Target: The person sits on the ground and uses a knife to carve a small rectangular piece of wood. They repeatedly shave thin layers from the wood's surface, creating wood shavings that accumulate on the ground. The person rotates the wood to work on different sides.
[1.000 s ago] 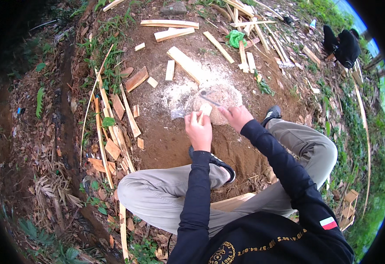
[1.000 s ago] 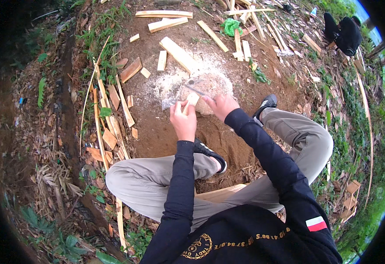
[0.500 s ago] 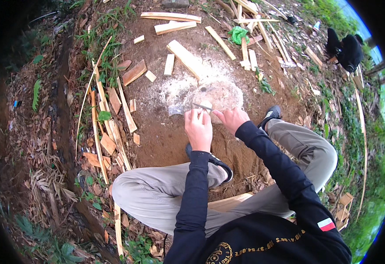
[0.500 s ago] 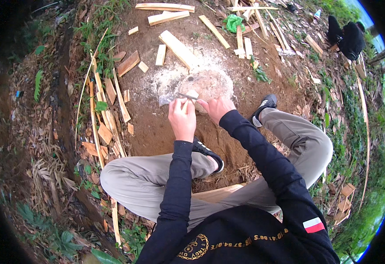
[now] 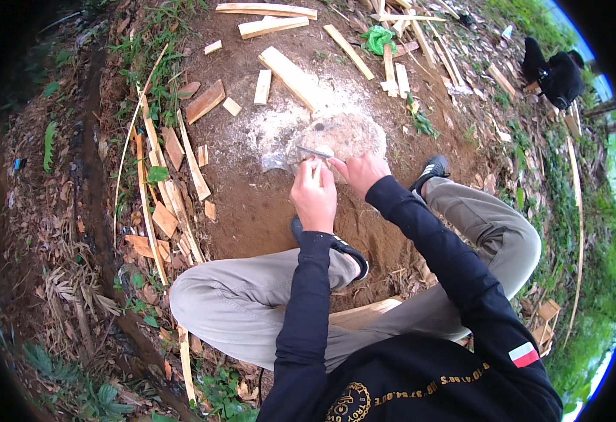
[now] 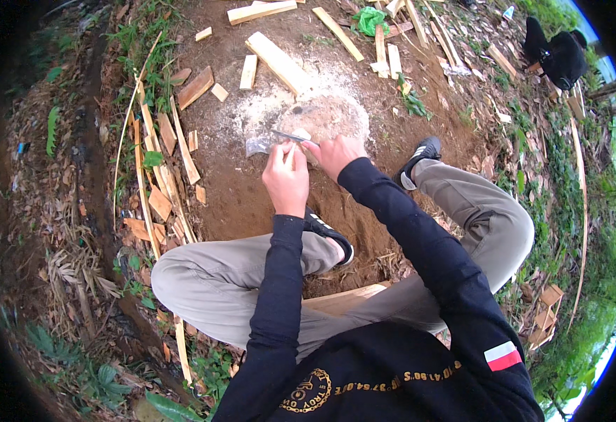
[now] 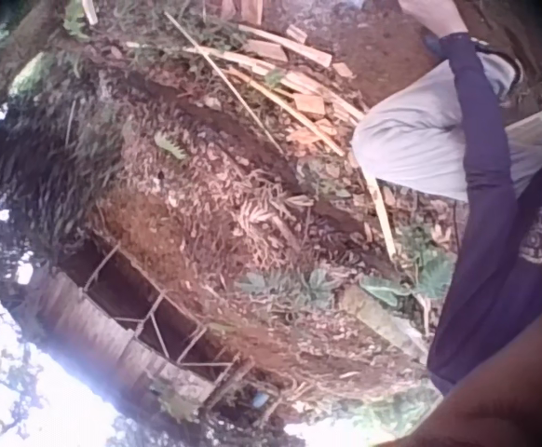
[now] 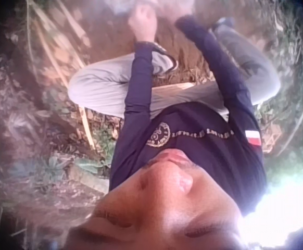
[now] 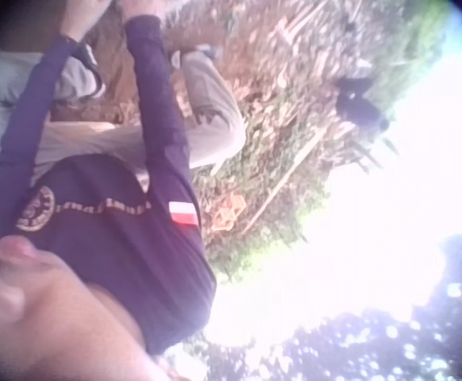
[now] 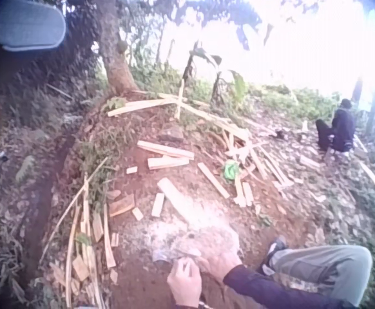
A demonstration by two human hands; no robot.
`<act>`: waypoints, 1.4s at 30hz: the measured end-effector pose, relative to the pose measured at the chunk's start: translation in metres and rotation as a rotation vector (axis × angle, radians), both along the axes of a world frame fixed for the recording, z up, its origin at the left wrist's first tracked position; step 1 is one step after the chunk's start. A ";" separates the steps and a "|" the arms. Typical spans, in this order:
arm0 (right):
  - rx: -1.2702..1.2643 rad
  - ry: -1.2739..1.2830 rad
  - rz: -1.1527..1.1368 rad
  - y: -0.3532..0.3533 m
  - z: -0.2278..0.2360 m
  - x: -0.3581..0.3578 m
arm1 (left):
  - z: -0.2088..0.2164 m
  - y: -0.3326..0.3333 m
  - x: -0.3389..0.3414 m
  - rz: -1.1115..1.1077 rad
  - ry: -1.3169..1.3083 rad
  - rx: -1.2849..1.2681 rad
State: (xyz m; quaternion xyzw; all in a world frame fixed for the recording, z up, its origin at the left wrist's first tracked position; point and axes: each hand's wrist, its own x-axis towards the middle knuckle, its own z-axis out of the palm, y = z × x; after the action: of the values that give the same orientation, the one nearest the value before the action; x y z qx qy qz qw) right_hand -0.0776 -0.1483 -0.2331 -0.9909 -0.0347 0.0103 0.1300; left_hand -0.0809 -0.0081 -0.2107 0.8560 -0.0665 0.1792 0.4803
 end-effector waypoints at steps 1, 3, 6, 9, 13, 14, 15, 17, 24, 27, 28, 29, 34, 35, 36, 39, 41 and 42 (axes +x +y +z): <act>-0.002 0.001 -0.004 0.002 -0.001 0.000 | 0.000 0.000 0.000 0.004 0.027 0.004; -0.006 -0.010 -0.018 0.007 -0.001 0.004 | 0.001 -0.002 0.002 -0.010 0.046 0.001; 0.054 0.121 -0.137 0.018 0.008 0.001 | 0.000 -0.001 0.002 0.008 0.018 0.059; 0.075 0.023 -0.205 0.029 0.005 0.000 | -0.002 -0.003 0.001 0.012 0.009 0.052; 0.183 0.032 -0.259 0.031 -0.001 0.004 | -0.003 -0.005 0.001 0.003 -0.010 0.057; 0.183 0.033 -0.261 0.031 -0.001 0.004 | -0.004 -0.004 0.001 0.005 -0.018 0.062; 0.184 0.033 -0.261 0.033 0.001 0.006 | -0.005 -0.002 0.000 0.009 -0.024 0.069; 0.188 0.063 -0.277 0.035 0.007 0.007 | -0.004 0.000 0.000 0.018 -0.033 0.079; -0.189 -0.041 0.125 -0.006 -0.003 0.000 | -0.001 0.009 0.011 0.039 0.152 -0.039; -0.211 -0.069 0.209 -0.021 -0.008 -0.009 | -0.004 0.018 0.018 0.029 0.201 -0.041; -0.205 -0.036 0.216 -0.023 -0.010 -0.008 | -0.008 0.020 0.021 0.027 0.211 -0.055; -0.194 0.000 0.218 -0.023 -0.012 -0.009 | -0.010 0.021 0.021 0.021 0.225 -0.065; -0.260 -0.002 0.276 -0.019 -0.009 -0.007 | -0.015 0.027 0.026 0.006 0.256 -0.107; -0.226 0.075 0.219 -0.022 -0.015 0.000 | -0.015 0.025 0.028 -0.005 0.277 -0.123; -0.216 0.078 0.201 -0.026 -0.020 0.002 | -0.014 0.024 0.030 -0.017 0.296 -0.136; -0.219 -0.059 0.236 -0.029 -0.024 0.002 | -0.008 0.025 0.032 -0.043 0.385 -0.195; -0.168 -0.055 0.139 -0.028 -0.022 0.006 | 0.005 0.023 0.031 -0.069 0.468 -0.275; -0.138 -0.052 0.101 -0.021 -0.015 0.008 | -0.001 0.028 0.031 -0.069 0.435 -0.248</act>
State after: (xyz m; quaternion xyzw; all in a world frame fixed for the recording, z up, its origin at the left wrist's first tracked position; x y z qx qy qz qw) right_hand -0.0699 -0.1695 -0.2483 -0.9944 -0.0874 -0.0068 0.0595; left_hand -0.0497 0.0197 -0.2113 0.8062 0.0317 -0.0190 0.5905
